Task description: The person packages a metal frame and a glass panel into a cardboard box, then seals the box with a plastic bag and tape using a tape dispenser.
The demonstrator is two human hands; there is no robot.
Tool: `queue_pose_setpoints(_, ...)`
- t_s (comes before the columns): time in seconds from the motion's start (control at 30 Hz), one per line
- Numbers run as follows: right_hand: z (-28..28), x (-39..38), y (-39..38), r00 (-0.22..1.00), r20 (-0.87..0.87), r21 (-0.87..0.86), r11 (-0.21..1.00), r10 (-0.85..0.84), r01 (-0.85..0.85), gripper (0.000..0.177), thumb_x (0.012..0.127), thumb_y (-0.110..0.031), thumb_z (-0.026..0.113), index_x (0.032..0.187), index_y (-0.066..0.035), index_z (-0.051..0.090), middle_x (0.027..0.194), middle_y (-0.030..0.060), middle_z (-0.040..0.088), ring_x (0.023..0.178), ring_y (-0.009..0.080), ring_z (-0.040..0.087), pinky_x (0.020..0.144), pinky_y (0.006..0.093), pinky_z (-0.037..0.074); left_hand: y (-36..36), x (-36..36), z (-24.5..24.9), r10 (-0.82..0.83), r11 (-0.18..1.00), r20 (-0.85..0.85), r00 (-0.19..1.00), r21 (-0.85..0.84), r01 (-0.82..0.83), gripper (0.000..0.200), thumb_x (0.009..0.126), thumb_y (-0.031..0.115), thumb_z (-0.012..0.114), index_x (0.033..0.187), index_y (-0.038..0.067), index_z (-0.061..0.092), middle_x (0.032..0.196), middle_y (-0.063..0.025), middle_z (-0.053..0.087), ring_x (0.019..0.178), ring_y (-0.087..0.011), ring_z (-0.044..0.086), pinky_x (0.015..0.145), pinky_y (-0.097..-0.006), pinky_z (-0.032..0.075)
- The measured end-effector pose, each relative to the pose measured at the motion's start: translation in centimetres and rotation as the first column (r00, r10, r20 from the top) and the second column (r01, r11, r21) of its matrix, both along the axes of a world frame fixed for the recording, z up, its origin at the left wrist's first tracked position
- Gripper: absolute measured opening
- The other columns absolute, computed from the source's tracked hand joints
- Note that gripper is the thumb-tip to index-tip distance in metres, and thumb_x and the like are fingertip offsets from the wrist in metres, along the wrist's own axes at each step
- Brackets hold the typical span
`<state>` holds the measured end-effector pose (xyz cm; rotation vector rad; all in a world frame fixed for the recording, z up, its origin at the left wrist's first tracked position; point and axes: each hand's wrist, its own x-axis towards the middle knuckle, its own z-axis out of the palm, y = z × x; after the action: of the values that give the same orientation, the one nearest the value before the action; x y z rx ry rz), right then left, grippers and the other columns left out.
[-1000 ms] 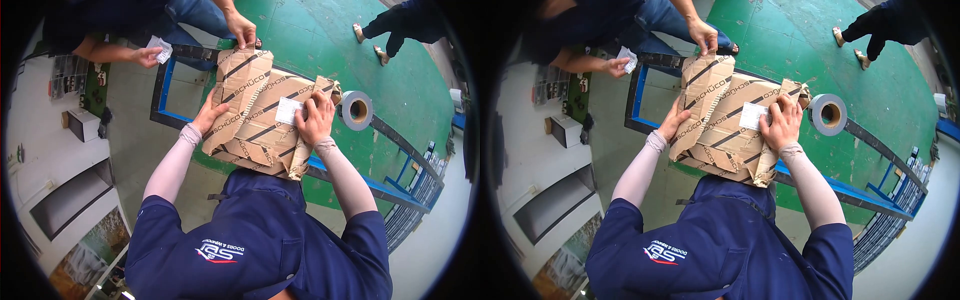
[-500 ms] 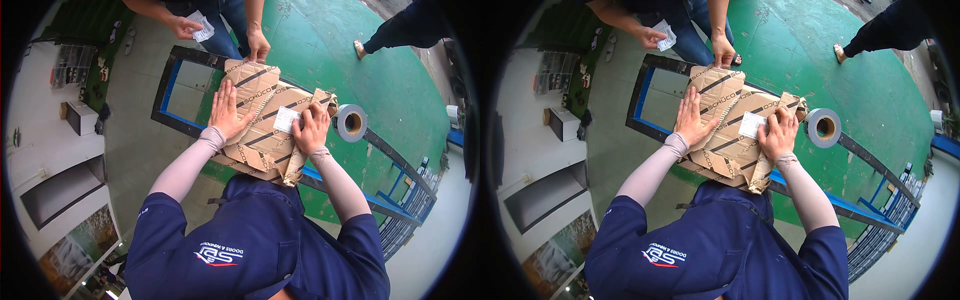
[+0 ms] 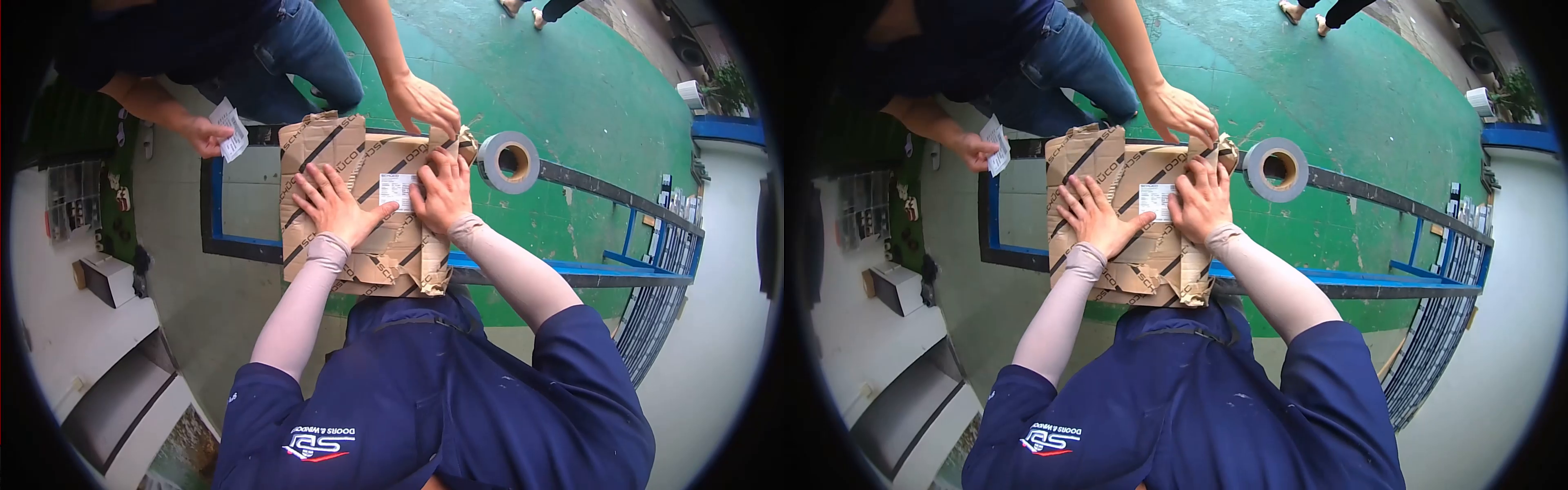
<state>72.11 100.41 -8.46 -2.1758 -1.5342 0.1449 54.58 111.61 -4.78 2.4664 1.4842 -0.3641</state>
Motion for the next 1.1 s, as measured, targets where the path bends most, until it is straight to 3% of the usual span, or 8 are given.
queue_pose_setpoints(0.27,-1.6,0.2,-0.5,0.999,-0.039,0.091,0.996,-0.022,0.025,0.026,0.083,-0.027,0.068,0.102,-0.010,0.064,0.131,0.0147,0.050,0.137,0.0327,0.040,0.118,0.0595,0.022,-1.0,3.5,0.7,0.192,0.971,-0.189,0.963,-0.108,-0.215,0.161,0.057,0.096,0.063,0.157,-0.008,-0.007,0.164,-0.0333,-0.011,0.152,-0.0495,-0.016,0.118,-0.0675,-0.004)
queue_pose_setpoints(0.47,-1.5,0.5,-1.2,0.991,-0.133,0.243,0.969,-0.005,0.038,0.023,0.083,-0.024,0.068,0.100,-0.009,0.064,0.133,0.0153,0.049,0.136,0.0341,0.040,0.118,0.0583,0.024,-2.2,4.6,-0.1,0.216,0.949,-0.238,0.947,-0.175,-0.261,0.158,0.056,0.096,0.063,0.160,0.002,-0.009,0.163,-0.0343,-0.015,0.151,-0.0507,-0.018,0.117,-0.0682,-0.006)
queue_pose_setpoints(0.67,1.5,2.2,-5.6,0.921,-0.371,0.292,0.928,-0.115,0.233,0.066,0.078,-0.027,0.081,0.132,-0.006,0.048,0.134,0.0199,0.048,0.129,0.0379,0.045,0.112,0.0528,0.034,-2.6,4.3,-0.7,0.194,0.967,-0.194,0.962,-0.130,-0.221,0.154,0.061,0.093,0.063,0.160,0.001,-0.010,0.162,-0.0353,-0.015,0.149,-0.0509,-0.023,0.116,-0.0676,-0.013)
queue_pose_setpoints(0.73,2.0,2.8,-7.0,0.727,-0.655,0.200,0.880,-0.207,0.431,0.076,0.077,-0.024,0.082,0.138,-0.003,0.042,0.133,0.0220,0.048,0.124,0.0410,0.050,0.107,0.0512,0.041,-2.5,4.2,-1.0,0.190,0.966,-0.206,0.960,-0.137,-0.220,0.154,0.060,0.093,0.063,0.160,0.000,-0.008,0.162,-0.0358,-0.017,0.149,-0.0513,-0.023,0.115,-0.0688,-0.013)
queue_pose_setpoints(0.77,1.9,3.4,-7.7,0.689,-0.682,0.130,0.887,-0.244,0.442,0.082,0.078,-0.018,0.084,0.142,0.001,0.036,0.132,0.0200,0.054,0.116,0.0323,0.058,0.100,0.0453,0.048,-2.5,4.1,-1.2,0.188,0.968,-0.204,0.961,-0.125,-0.216,0.154,0.060,0.093,0.063,0.160,0.000,-0.007,0.162,-0.0360,-0.017,0.149,-0.0516,-0.023,0.115,-0.0691,-0.013)
queue_pose_setpoints(0.8,2.1,3.9,-8.2,0.692,-0.679,0.132,0.887,-0.244,0.442,0.082,0.078,-0.018,0.084,0.142,0.001,0.036,0.132,0.0200,0.054,0.116,0.0323,0.058,0.100,0.0453,0.048,-2.6,4.0,-1.1,0.187,0.970,-0.203,0.961,-0.114,-0.213,0.154,0.060,0.094,0.063,0.160,-0.001,-0.006,0.162,-0.0363,-0.017,0.149,-0.0518,-0.023,0.115,-0.0693,-0.013)
queue_pose_setpoints(0.87,2.3,4.6,-8.7,0.419,-0.847,-0.092,0.866,-0.327,0.491,0.081,0.081,-0.021,0.081,0.144,0.001,0.035,0.135,0.0230,0.053,0.117,0.0322,0.061,0.098,0.0433,0.051,-2.8,4.0,-0.9,0.191,0.971,-0.196,0.962,-0.109,-0.215,0.154,0.060,0.094,0.063,0.160,-0.001,-0.006,0.161,-0.0367,-0.017,0.149,-0.0520,-0.023,0.115,-0.0692,-0.013)
queue_pose_setpoints(1.1,-0.6,6.7,-8.8,0.196,-0.924,-0.184,0.829,-0.329,0.528,0.052,0.086,-0.035,0.079,0.117,0.004,0.063,0.113,0.0142,0.070,0.102,0.0218,0.067,0.087,0.0352,0.053,-3.0,3.6,-1.1,0.198,0.977,-0.124,0.972,-0.061,-0.206,0.152,0.060,0.094,0.063,0.161,0.003,-0.004,0.161,-0.0374,-0.015,0.150,-0.0523,-0.020,0.116,-0.0694,-0.010)
